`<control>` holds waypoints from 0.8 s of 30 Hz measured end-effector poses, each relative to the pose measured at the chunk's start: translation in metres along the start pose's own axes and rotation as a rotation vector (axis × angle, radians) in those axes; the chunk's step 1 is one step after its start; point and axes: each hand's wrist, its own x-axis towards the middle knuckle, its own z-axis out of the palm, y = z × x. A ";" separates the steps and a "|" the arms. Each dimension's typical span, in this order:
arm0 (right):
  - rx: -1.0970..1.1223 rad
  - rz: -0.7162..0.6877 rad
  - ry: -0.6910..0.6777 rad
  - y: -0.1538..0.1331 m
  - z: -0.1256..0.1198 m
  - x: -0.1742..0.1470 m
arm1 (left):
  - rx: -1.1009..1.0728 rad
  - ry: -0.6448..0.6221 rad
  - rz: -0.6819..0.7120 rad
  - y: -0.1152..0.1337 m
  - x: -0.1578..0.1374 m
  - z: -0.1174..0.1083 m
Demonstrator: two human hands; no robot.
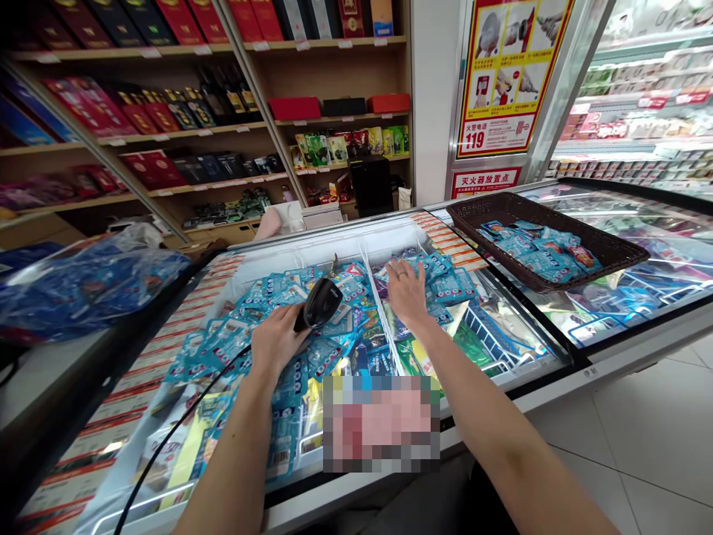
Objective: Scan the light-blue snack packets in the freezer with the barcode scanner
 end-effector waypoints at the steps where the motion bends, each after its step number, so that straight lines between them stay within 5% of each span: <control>1: 0.023 -0.073 -0.037 -0.004 0.002 0.000 | -0.003 -0.001 -0.001 0.000 0.000 0.000; 5: 0.102 -0.333 -0.209 -0.019 0.016 -0.003 | -0.012 -0.003 -0.011 0.000 0.000 -0.001; 8: 0.148 -0.385 -0.291 -0.023 0.026 -0.004 | -0.016 -0.010 -0.008 0.000 -0.001 -0.001; 14: 0.196 -0.226 -0.231 -0.022 0.021 -0.001 | -0.004 -0.009 -0.007 -0.001 0.000 -0.003; 24: -0.019 0.043 -0.038 -0.030 0.030 -0.008 | 0.003 0.001 -0.004 0.001 -0.002 0.000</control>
